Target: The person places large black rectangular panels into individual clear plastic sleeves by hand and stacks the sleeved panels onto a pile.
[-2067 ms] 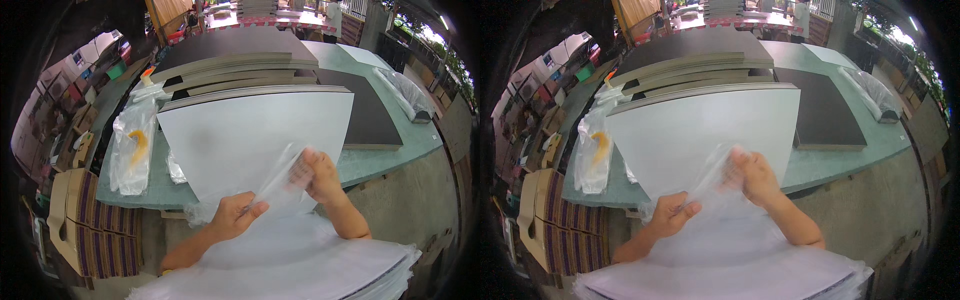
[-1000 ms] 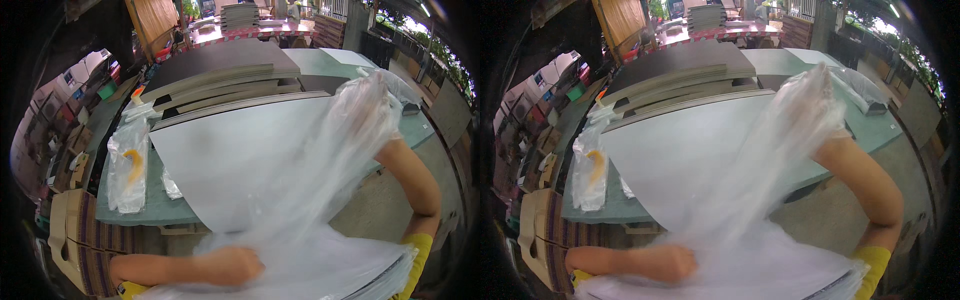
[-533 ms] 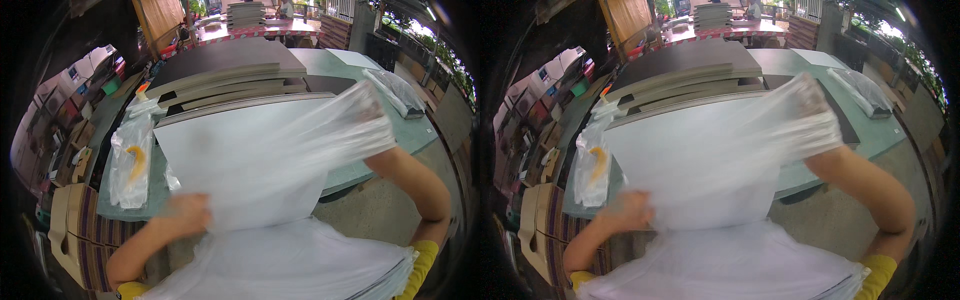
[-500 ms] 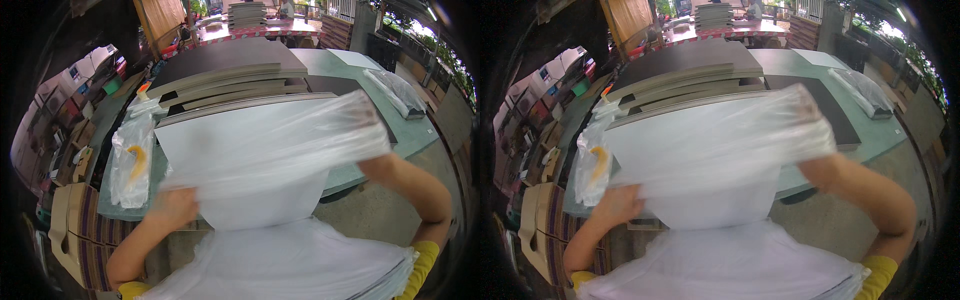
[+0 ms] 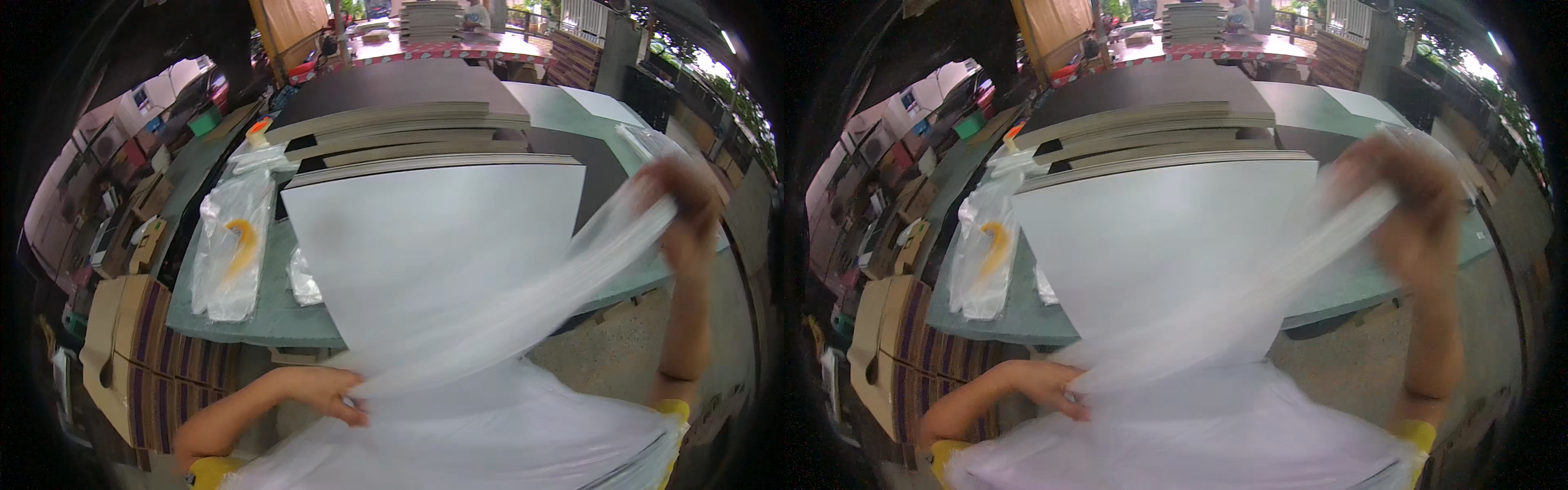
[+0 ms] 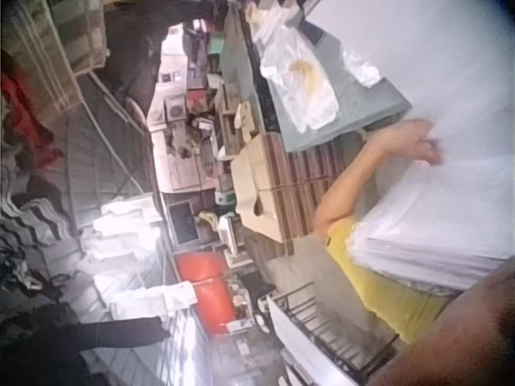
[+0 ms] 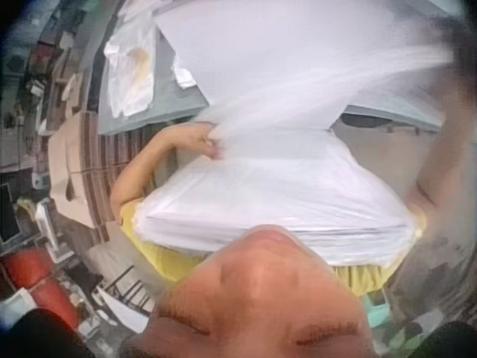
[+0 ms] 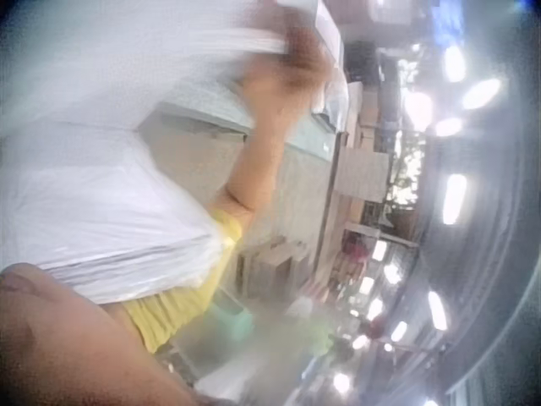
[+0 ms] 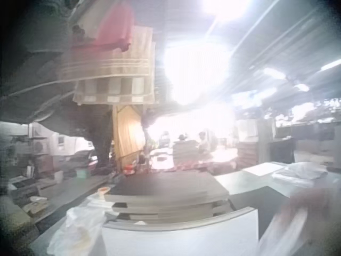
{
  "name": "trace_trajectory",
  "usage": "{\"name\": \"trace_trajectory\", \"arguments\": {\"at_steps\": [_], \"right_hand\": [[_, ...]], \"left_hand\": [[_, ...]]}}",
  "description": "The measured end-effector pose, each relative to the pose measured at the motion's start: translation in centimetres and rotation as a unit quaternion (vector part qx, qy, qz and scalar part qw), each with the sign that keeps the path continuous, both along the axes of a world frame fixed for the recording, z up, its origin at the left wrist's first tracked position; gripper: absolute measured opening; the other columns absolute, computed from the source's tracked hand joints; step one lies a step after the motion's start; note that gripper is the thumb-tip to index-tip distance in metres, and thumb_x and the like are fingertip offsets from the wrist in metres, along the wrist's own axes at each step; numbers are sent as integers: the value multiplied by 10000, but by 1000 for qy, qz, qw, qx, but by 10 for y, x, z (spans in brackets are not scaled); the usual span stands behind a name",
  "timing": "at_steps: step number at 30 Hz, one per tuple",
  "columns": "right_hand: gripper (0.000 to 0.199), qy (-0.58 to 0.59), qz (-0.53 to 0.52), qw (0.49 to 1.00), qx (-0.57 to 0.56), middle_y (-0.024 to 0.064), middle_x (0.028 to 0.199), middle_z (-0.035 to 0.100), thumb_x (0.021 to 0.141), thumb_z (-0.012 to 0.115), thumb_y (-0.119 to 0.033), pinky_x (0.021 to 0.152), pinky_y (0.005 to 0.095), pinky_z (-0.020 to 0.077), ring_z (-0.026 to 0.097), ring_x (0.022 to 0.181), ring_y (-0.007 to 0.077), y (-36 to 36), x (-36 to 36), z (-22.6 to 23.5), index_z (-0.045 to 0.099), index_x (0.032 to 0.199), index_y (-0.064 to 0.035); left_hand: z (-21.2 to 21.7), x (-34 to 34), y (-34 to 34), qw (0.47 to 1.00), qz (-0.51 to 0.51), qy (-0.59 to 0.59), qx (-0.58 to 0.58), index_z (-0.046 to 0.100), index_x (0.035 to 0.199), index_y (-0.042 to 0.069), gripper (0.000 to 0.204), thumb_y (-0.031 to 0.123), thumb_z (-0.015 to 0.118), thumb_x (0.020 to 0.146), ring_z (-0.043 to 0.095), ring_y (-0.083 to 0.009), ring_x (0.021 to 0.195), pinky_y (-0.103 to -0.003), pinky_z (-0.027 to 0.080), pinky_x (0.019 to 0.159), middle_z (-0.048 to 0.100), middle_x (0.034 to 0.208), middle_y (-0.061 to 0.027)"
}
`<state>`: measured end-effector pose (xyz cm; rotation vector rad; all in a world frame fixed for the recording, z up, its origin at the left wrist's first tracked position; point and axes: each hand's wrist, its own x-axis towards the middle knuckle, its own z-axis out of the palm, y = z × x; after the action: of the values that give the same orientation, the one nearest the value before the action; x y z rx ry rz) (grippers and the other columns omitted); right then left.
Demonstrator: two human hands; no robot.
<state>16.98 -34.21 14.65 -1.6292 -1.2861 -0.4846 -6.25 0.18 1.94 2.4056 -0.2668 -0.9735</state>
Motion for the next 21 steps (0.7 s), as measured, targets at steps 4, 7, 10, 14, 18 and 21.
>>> {"name": "trace_trajectory", "arguments": {"at_steps": [4, 7, 10, 14, 18, 21], "right_hand": [[333, -21, -324, 938, 124, 9, 880, 551, 705, 508, 3, 618, 229, 416, 496, 702, 86, -2, 46, -4, 547, 1032, -45], [560, -35, -183, 953, -238, 59, 841, 542, 555, 463, 76, 578, 238, 404, 495, 693, 131, 22, 23, -64, 517, 1090, -80], [593, -30, -232, 961, -148, 106, 953, 522, 546, 492, 147, 681, 278, 452, 546, 817, 214, 41, 30, -60, 526, 1080, -108], [732, -7, -227, 966, -120, 97, 1082, 455, 517, 353, 235, 829, 296, 415, 464, 1006, 216, 27, 68, -66, 493, 1148, -110], [676, -24, -250, 961, -119, 101, 1094, 451, 546, 368, 233, 874, 306, 404, 450, 1060, 220, 14, 47, -66, 534, 1111, -101], [426, -85, -271, 953, -107, 93, 1016, 515, 609, 475, 164, 770, 264, 447, 521, 925, 173, 4, 37, -56, 617, 957, -36]], "left_hand": [[34, -2, 37, 872, 316, -313, -206, 548, 767, -3, 253, 220, 642, 692, 503, -115, 611, -252, 409, 539, 537, 645, -59], [37, 11, 90, 696, 513, -499, 65, 499, 962, 15, 310, 0, 558, 658, 464, -150, 538, -248, 383, 507, 505, 632, -53], [34, 36, 85, 632, 446, -618, 141, 476, 1090, 59, 479, -102, 499, 639, 488, -188, 642, -273, 412, 599, 523, 820, -102], [69, 72, 46, 689, 284, -662, 79, 452, 1194, 115, 571, -110, 509, 672, 479, -212, 796, -286, 423, 736, 464, 1075, -126], [65, 75, 51, 711, 301, -629, 91, 498, 1172, 132, 585, -128, 504, 648, 478, -201, 834, -284, 427, 758, 444, 1122, -116], [61, 64, 49, 669, 298, -674, 96, 578, 1073, 106, 506, -129, 506, 631, 487, -179, 809, -267, 424, 738, 487, 1050, -99]]}}
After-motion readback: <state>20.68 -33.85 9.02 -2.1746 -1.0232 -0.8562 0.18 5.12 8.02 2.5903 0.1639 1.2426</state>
